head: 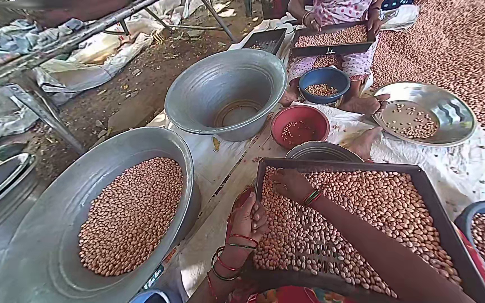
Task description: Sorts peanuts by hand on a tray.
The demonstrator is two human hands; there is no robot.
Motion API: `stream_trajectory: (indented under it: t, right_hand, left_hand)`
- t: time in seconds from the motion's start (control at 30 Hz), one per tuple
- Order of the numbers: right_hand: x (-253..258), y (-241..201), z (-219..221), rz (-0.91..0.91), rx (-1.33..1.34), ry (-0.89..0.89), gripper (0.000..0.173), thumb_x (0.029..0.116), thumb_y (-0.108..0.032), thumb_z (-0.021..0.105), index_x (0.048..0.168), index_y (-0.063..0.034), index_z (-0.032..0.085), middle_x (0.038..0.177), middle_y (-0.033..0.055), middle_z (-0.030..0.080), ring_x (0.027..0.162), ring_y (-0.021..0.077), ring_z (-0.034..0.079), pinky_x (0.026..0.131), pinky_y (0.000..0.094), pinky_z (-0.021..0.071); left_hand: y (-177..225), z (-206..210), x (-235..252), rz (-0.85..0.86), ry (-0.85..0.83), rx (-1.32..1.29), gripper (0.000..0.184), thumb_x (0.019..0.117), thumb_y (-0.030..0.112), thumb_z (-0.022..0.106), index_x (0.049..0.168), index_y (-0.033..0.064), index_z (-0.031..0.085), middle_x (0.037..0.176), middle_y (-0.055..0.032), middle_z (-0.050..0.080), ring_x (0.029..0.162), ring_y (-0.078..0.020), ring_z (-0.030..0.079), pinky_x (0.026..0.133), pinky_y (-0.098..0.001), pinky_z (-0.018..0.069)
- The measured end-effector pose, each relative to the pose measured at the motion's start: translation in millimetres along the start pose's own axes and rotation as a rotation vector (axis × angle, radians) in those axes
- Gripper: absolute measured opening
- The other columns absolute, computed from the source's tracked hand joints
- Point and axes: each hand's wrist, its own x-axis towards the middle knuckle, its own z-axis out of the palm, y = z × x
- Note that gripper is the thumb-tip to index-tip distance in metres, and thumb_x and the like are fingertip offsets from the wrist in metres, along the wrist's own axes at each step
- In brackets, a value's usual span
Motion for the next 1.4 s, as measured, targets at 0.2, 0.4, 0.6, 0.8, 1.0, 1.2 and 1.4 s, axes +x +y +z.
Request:
stream_trajectory:
  t: [0.2,0.4,0.6,0.8,1.0,1.2,1.4]
  right_hand:
    - [-87.9,14.8,69.7,-0.347,-0.100,-0.030,0.031,0.0943,-0.030,0.070,0.121,-0.0142,0.076,0.143,0.0233,0.060,0.138,0.0505,0.048,0.108,0.0731,0.0350]
    - [-150.9,84.3,5.4,0.051,-0.181,0.112,0.043,0.0875,-0.018,0.076,0.127,-0.0028,0.070,0.144,0.0347,0.052,0.140,0.0584,0.041,0.109,0.0738,0.0333]
    - [-167.5,42.1,57.7,-0.383,-0.189,0.185,0.015,0.0851,-0.017,0.077,0.096,-0.0061,0.079,0.108,0.0231,0.074,0.103,0.0476,0.070,0.083,0.0655,0.0562]
    - [-189.1,62.9,28.8,-0.144,-0.365,0.119,0.009,0.0859,0.001,0.070,0.091,0.0017,0.078,0.100,0.0235,0.075,0.096,0.0466,0.072,0.085,0.0632,0.0553]
    - [-195.8,90.7,-10.1,-0.040,-0.333,0.523,0.012,0.0876,0.001,0.063,0.088,0.0053,0.074,0.093,0.0243,0.075,0.089,0.0458,0.074,0.075,0.0588,0.0588]
    - [-169.2,66.5,-8.1,0.007,-0.239,0.532,0.016,0.0928,0.000,0.061,0.094,0.0059,0.075,0.092,0.0246,0.075,0.087,0.0437,0.075,0.074,0.0570,0.0594]
    - [-161.3,21.3,0.6,-0.044,0.273,-0.078,0.028,0.1046,-0.006,0.052,0.120,0.0092,0.069,0.116,0.0282,0.071,0.108,0.0431,0.070,0.098,0.0572,0.0509]
  left_hand:
    - [15.5,-14.8,6.4,0.046,0.052,-0.026,0.051,0.1144,0.030,0.024,0.072,0.0170,0.048,0.044,0.0106,0.040,0.031,0.0026,0.037,0.031,-0.0116,0.0308]
    - [18.3,-16.5,10.4,0.043,-0.122,0.220,0.047,0.1111,0.017,0.020,0.091,0.0114,0.062,0.057,0.0093,0.056,0.037,0.0050,0.041,0.036,-0.0101,0.0334]
    - [0.5,7.0,11.6,0.144,-0.370,1.567,0.032,0.1092,0.020,0.047,0.118,0.0009,0.071,0.087,-0.0118,0.068,0.077,-0.0198,0.061,0.076,-0.0371,0.0500]
    - [-24.5,33.3,22.9,-0.147,-0.374,2.343,0.038,0.1125,0.018,0.032,0.137,0.0020,0.056,0.124,-0.0261,0.067,0.119,-0.0449,0.064,0.095,-0.0597,0.0506]
    - [-34.8,44.3,14.7,-0.206,-0.322,2.397,0.036,0.1106,0.010,0.034,0.141,-0.0002,0.050,0.125,-0.0267,0.066,0.119,-0.0454,0.064,0.093,-0.0590,0.0525]
    - [-27.5,36.0,26.2,-0.183,-0.314,2.290,0.042,0.1131,0.027,0.033,0.139,-0.0010,0.052,0.127,-0.0272,0.065,0.121,-0.0444,0.064,0.099,-0.0598,0.0491]
    - [-11.3,19.1,28.8,0.002,-0.201,1.061,0.022,0.1098,0.011,0.043,0.097,0.0014,0.058,0.058,0.0054,0.044,0.045,-0.0010,0.040,0.045,-0.0158,0.0358]
